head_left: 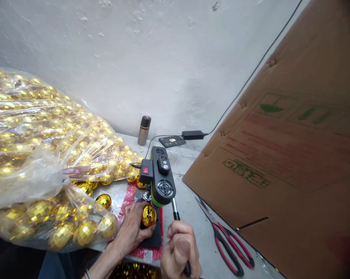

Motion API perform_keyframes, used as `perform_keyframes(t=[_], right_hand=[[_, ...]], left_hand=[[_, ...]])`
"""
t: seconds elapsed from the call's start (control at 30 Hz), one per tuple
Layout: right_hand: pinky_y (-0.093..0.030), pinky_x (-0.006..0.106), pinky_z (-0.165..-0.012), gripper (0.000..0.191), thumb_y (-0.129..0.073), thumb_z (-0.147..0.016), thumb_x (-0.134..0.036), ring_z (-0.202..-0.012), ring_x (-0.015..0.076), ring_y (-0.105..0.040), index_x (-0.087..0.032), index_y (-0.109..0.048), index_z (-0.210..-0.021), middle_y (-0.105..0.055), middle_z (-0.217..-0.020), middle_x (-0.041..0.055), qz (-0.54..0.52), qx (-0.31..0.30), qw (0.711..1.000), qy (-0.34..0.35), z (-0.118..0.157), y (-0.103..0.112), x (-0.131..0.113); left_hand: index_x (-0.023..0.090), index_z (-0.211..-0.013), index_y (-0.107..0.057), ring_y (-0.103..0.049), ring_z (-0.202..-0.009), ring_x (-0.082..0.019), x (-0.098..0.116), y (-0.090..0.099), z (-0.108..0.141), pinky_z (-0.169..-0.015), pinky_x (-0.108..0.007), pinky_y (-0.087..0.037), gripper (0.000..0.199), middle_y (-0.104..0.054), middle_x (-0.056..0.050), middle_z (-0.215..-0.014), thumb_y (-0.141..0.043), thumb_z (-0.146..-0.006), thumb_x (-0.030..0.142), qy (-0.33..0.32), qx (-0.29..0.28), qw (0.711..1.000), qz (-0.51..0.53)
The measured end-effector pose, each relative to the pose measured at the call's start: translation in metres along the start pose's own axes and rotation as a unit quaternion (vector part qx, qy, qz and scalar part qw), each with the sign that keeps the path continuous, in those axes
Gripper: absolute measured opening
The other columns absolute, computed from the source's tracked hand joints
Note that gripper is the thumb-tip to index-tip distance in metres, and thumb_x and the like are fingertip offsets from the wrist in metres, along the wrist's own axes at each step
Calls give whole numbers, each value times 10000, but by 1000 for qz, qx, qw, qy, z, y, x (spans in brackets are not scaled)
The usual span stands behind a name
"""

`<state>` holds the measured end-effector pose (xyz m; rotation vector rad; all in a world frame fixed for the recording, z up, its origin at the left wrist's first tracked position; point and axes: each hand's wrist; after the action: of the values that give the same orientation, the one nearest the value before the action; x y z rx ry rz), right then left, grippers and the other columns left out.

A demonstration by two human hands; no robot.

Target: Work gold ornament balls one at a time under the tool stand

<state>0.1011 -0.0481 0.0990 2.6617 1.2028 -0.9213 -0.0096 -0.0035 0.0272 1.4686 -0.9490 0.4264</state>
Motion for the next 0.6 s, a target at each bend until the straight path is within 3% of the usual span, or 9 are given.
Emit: perform_keyframes(t=[0.13, 0.3, 0.6], right_hand=[[-422, 298, -630, 343, -458, -1078, -180, -607, 121, -506, -234, -467, -739, -519, -711, -32, -6, -36, 999, -17, 3, 1, 1], [-367, 287, -593, 381, -423, -1090, -178, -589, 108, -451, -232, -412, -713, -471, -698, -40, 3, 15, 1000, -11, 1, -6, -2], [-407, 284, -609, 385, -444, -1098, -223, -592, 108, -467, -227, -455, -713, -494, -702, -43, -32, -26, 999, -2, 3, 3, 8]], left_hand=[[222, -1314, -656, -648, -1119, -339, 3, 3, 0, -1027, -521, -483, 494, -749, -102, -1184, -709, -823, 241, 7, -11, 1000, 9], [227, -1322, -648, -648, -1143, -345, 3, 2, 0, -1039, -535, -476, 503, -751, -103, -1209, -706, -823, 242, 7, -15, 1000, 14], [214, -1302, -654, -661, -1161, -355, 0, -3, -1, -1047, -539, -472, 495, -747, -116, -1216, -712, -811, 223, 0, -6, 1000, 16]])
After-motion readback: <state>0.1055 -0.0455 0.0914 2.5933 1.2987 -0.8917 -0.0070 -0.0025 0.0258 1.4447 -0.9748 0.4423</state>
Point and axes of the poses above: each hand's wrist, its own z-axis away from the middle knuckle, its own y-axis out of the back of the hand, x = y × z
